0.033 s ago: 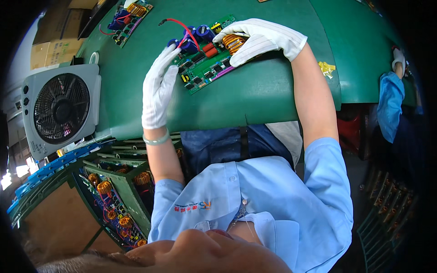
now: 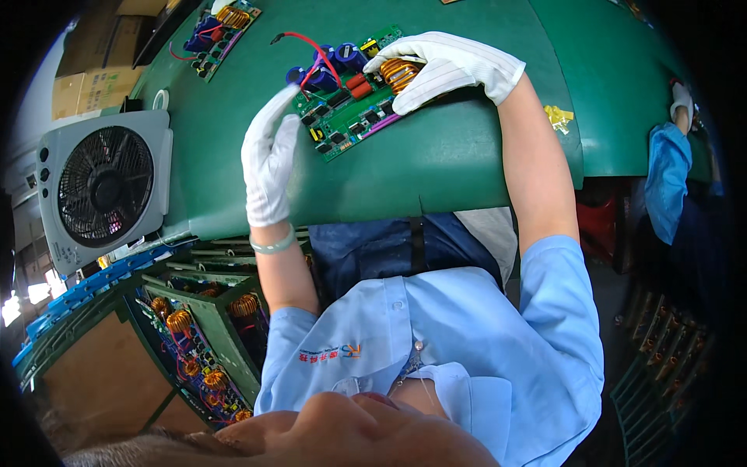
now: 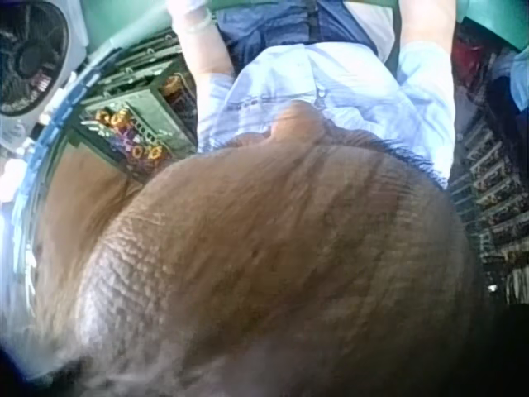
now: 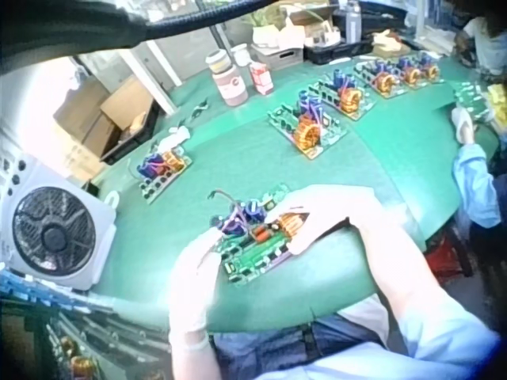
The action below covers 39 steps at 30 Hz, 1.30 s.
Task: The person assembles electronic circuit boards by hand, using a small metal tool to scrape or clean the board surfaces. They handle multiple boards, flipping them over to inspect both sides, and place finished units into a green rack. The process involves repetitive handling and placement of components.
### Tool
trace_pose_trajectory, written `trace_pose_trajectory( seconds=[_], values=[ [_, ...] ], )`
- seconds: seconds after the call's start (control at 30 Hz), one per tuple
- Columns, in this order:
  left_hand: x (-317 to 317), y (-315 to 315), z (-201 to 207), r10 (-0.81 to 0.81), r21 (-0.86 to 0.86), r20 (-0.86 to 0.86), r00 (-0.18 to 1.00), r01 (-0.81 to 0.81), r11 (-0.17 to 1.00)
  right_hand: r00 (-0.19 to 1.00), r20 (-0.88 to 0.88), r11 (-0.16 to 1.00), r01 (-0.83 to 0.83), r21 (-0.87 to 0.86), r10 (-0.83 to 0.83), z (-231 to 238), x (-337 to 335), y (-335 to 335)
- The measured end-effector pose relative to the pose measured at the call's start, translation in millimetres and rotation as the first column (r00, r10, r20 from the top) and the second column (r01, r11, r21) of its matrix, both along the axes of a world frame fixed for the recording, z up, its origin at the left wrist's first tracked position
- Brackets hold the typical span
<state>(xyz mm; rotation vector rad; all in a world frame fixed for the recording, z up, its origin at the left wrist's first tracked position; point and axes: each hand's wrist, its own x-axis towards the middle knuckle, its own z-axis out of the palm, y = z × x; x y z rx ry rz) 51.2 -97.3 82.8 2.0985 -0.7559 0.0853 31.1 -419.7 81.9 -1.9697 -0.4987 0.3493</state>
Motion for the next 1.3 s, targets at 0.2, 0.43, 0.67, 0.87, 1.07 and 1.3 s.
trace_pose_trajectory(
  seconds=[0.2, 0.43, 0.67, 0.87, 1.07, 1.3],
  values=[
    [-45.3, 0.6, -32.4, 0.346, -0.152, -0.044, 0.937, -0.349, 0.925, 1.0, 0.015, 0.999, 0.016, -0.039, -0.015, -1.1, 0.0, 2.2],
    [-51.9, -13.1, -34.5, 0.168, 0.215, 0.413, 0.895, -0.275, 0.937, 0.999, 0.01, 0.997, 0.036, -0.074, -0.035, -2.3, -1.1, 1.1],
    [-50.5, -14.5, -37.8, 0.207, 0.161, 0.3, 0.931, -0.264, 0.951, 0.999, 0.049, 0.996, 0.004, -0.087, 0.0, -2.7, 1.4, 0.8],
    [-70.2, -22.9, -24.7, 0.158, 0.232, 0.301, 0.94, -0.233, 0.945, 0.999, 0.008, 0.999, -0.03, -0.024, 0.031, -0.8, 6.2, -2.8],
    [-79.7, -25.5, -33.9, 0.196, 0.113, 0.356, 0.914, -0.25, 0.962, 0.998, -0.055, 0.999, -0.033, 0.038, 0.036, 2.4, 5.2, 0.9],
    [-79.9, -23.5, -48.2, 0.164, 0.155, 0.474, 0.865, -0.265, 0.952, 0.993, -0.114, 0.998, -0.012, 0.06, 0.019, 4.3, 2.6, 0.6]
  ],
)
